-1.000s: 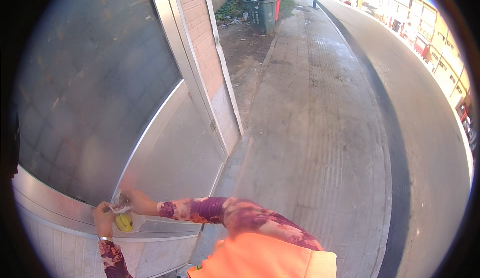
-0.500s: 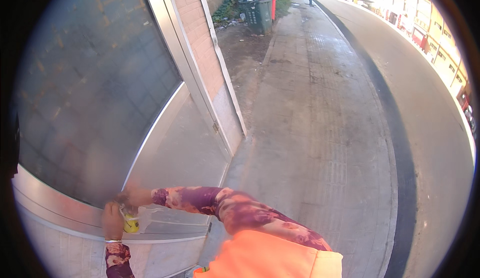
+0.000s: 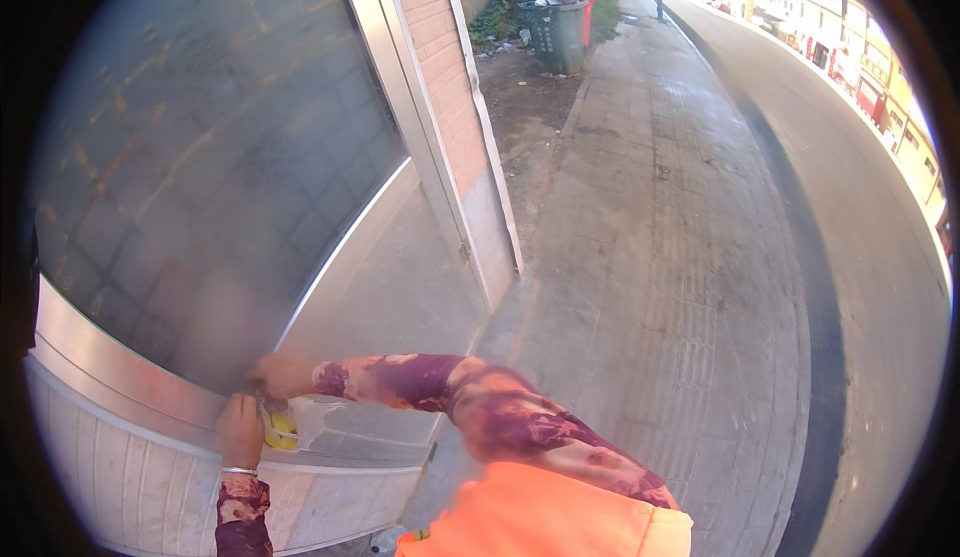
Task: The person sorts items from a red plastic bag into a larger white bag, ties the white bag, and places it into a metal storage compartment. The person then wipes the compartment door with a cloth.
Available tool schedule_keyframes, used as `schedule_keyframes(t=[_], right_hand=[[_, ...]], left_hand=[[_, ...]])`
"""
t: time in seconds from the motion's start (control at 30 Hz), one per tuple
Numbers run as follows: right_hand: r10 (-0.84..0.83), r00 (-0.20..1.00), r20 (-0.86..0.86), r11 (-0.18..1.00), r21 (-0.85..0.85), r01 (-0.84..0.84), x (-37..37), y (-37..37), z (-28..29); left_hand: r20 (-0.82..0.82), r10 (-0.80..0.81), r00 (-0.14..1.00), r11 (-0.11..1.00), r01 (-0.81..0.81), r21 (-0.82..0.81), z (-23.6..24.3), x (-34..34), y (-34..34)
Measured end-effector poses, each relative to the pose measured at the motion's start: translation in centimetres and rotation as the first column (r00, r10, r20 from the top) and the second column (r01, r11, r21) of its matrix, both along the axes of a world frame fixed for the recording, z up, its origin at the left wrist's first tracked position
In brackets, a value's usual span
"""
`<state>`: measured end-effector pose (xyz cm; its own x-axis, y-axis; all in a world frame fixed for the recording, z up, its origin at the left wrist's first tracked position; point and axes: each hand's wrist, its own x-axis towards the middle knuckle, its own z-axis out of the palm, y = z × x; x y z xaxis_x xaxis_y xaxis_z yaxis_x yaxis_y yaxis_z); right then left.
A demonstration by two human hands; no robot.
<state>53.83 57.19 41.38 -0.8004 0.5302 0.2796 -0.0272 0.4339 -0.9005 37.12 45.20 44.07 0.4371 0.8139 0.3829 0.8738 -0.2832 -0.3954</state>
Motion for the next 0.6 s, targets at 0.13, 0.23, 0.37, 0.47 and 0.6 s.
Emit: schedule_keyframes(t=[0.13, 0.23, 0.37, 0.47, 0.6], right_hand=[[-0.069, 0.994, -0.085, 0.998, 0.003, 0.069, -0.2, 0.4, -2.1], [0.008, 1.000, -0.027, 0.986, 0.166, -0.004, -0.4, 1.5, -2.4], [0.081, 0.996, 0.037, 0.995, -0.066, -0.078, 0.9, 0.1, -0.6], [0.132, 0.990, 0.053, 0.988, -0.093, -0.126, 1.4, 0.3, -0.6], [0.147, 0.976, 0.162, 0.989, -0.046, -0.141, 0.3, 0.6, -0.6]], left_hand=[[-0.094, 0.077, 0.993, 0.994, -0.084, -0.066, 1.4, 3.6, 1.1], [-0.169, 0.044, 0.985, 0.999, -0.042, 0.016, 1.1, 3.6, 1.1], [-0.071, -0.129, 0.989, 0.984, 0.137, 0.114, 0.1, 0.9, 0.8], [0.024, -0.115, 0.993, 0.984, 0.110, 0.142, -0.5, 1.3, 0.8], [0.123, 0.012, 0.992, 0.999, -0.016, 0.039, -0.7, 0.7, 0.1]])
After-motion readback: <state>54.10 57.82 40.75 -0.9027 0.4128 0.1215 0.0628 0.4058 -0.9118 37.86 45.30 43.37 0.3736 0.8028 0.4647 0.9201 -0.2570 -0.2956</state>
